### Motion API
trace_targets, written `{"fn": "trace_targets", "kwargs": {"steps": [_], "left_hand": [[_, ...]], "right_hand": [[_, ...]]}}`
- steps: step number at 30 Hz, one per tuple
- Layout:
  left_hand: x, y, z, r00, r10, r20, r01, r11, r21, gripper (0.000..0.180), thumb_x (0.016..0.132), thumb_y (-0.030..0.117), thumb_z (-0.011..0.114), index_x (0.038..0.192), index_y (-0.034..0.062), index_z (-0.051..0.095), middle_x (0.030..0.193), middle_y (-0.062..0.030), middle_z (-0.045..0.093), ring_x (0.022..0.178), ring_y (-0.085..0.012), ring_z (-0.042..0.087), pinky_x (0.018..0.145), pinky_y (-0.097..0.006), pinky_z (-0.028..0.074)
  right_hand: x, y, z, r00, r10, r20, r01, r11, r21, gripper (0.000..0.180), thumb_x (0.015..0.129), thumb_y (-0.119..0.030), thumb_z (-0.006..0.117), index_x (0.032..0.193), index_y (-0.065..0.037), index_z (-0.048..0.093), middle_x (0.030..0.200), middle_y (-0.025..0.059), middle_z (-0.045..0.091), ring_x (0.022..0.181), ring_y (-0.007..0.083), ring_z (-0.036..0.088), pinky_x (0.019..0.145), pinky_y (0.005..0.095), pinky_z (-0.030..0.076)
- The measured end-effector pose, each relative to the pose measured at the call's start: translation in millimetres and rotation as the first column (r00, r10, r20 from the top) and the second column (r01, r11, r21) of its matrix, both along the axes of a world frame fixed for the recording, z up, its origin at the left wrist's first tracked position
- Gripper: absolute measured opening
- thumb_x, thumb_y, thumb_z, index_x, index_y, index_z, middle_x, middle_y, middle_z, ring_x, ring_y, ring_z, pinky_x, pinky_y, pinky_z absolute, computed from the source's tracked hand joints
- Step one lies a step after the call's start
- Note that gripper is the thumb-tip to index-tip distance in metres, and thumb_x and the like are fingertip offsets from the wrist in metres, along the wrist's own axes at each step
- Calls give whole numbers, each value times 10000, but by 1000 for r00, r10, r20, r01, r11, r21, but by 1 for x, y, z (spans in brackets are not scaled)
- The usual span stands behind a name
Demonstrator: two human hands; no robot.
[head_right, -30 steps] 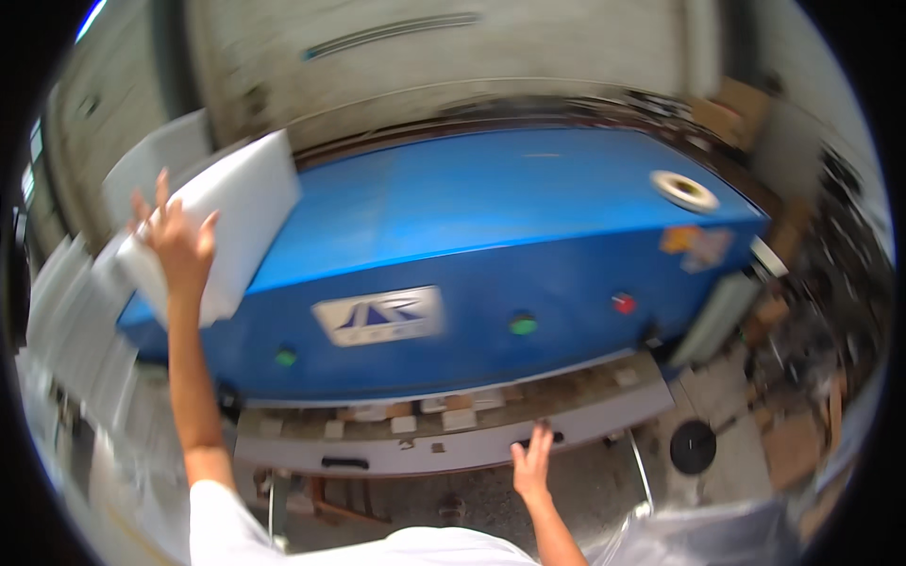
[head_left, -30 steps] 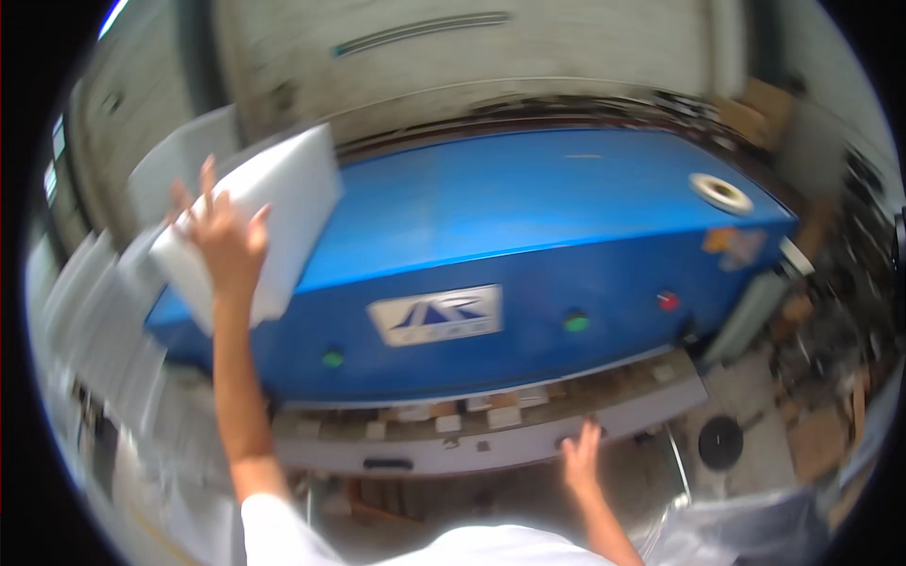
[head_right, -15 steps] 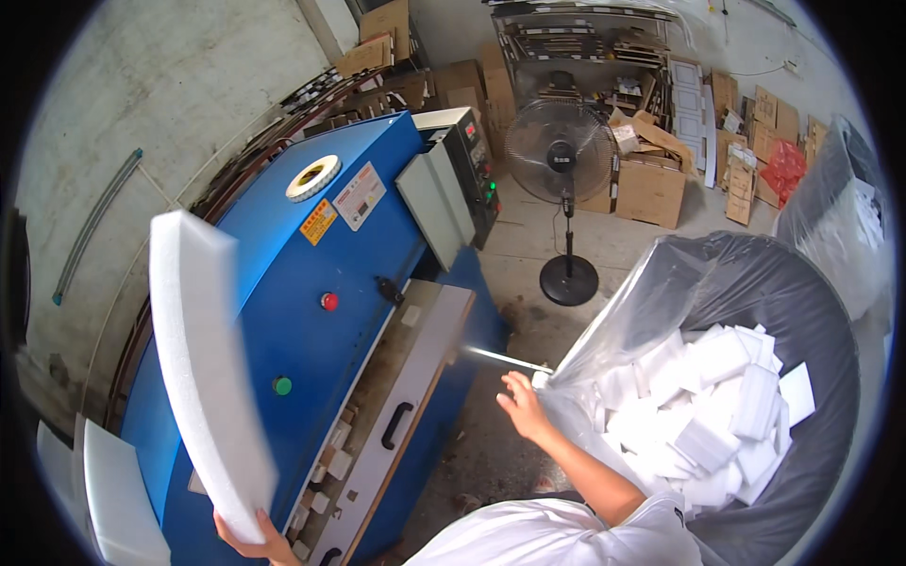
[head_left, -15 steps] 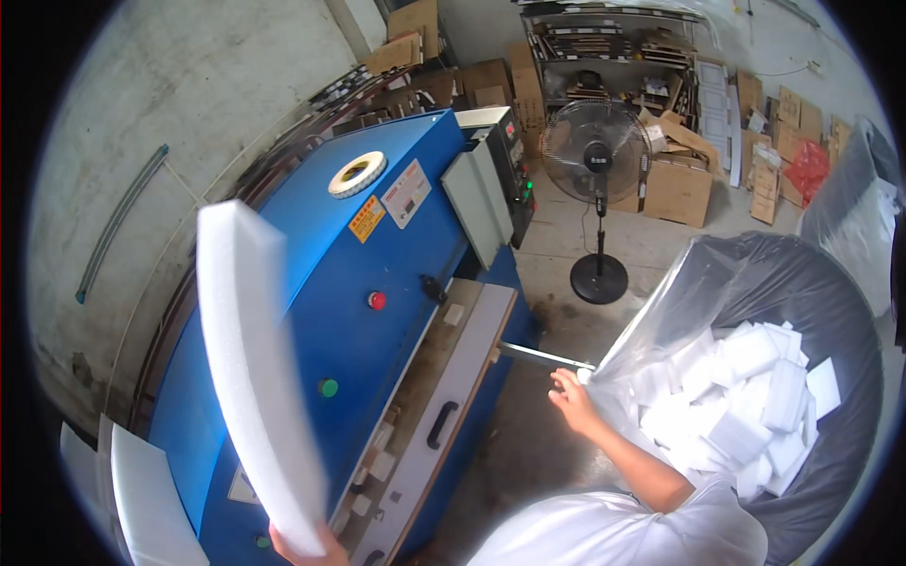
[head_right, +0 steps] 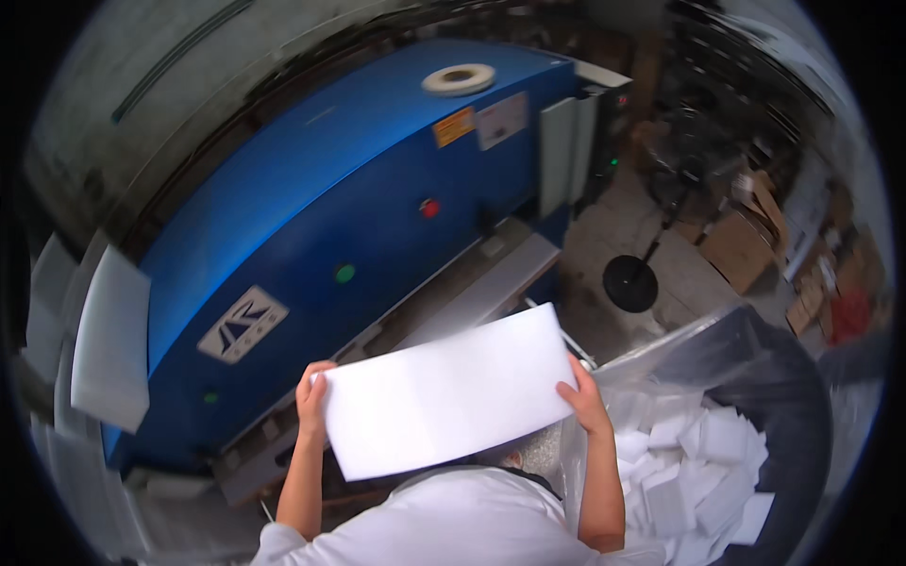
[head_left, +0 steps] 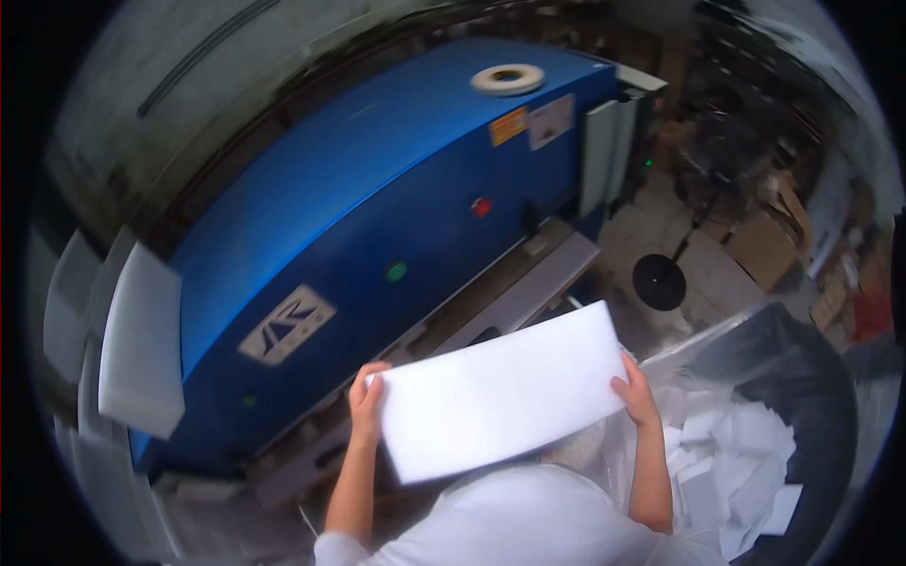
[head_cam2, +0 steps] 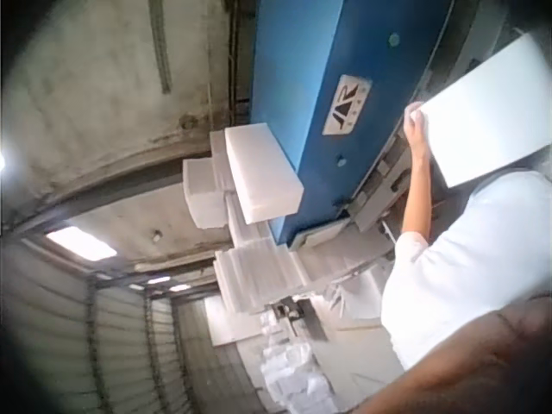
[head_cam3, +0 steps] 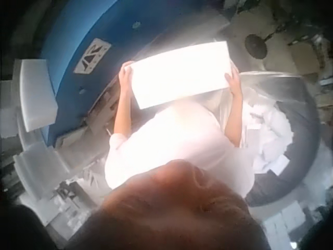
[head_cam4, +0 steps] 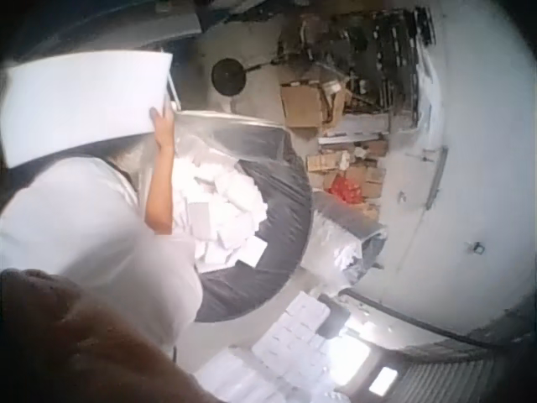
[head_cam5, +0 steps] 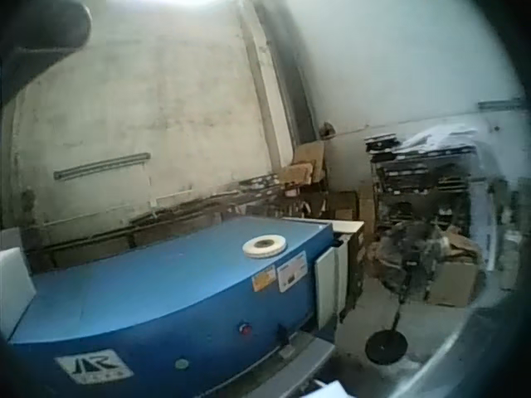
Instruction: The person repeatedly picks up white rectangular foam sheets from a stack and places them into a blue industrial machine. The person then retrieves the processed sheets from the machine's output area and places them into a large plastic bag. This cycle of feeding and collecting is performed continuously throughout the video.
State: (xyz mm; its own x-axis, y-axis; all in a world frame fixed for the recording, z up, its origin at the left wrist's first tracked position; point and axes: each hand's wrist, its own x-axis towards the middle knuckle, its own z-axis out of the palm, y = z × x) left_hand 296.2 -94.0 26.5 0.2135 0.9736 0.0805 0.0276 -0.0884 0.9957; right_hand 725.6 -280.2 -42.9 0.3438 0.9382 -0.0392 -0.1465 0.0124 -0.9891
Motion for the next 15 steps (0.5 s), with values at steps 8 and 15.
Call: {"fn": "trace_targets", "kwargs": {"steps": [8, 15], "left_hand": [[-120, 1, -113, 626, 391, -675, -395, 905, 158, 378, 927, 283, 627, 1115, -46, 627, 929, -216, 694, 840, -331, 681, 746, -406, 525], [-226, -25, -197, -23, 553, -833, -328, 783, 529, 402, 904, 277, 612, 1198, 5, 580, 1152, -275, 586, 1098, -428, 547, 911, -510, 445]], "right_hand": [[6, -21, -111, 898, -432, -78, 422, 898, -123, 597, 991, -205, 563, 1493, 2, 315, 1448, 139, 457, 1281, 239, 474, 1085, 351, 357], [28, -15, -131, 764, -639, -89, 622, 766, -160, 596, 1003, -246, 542, 1482, 22, 310, 1431, 171, 457, 1253, 257, 492, 1061, 371, 380]]}}
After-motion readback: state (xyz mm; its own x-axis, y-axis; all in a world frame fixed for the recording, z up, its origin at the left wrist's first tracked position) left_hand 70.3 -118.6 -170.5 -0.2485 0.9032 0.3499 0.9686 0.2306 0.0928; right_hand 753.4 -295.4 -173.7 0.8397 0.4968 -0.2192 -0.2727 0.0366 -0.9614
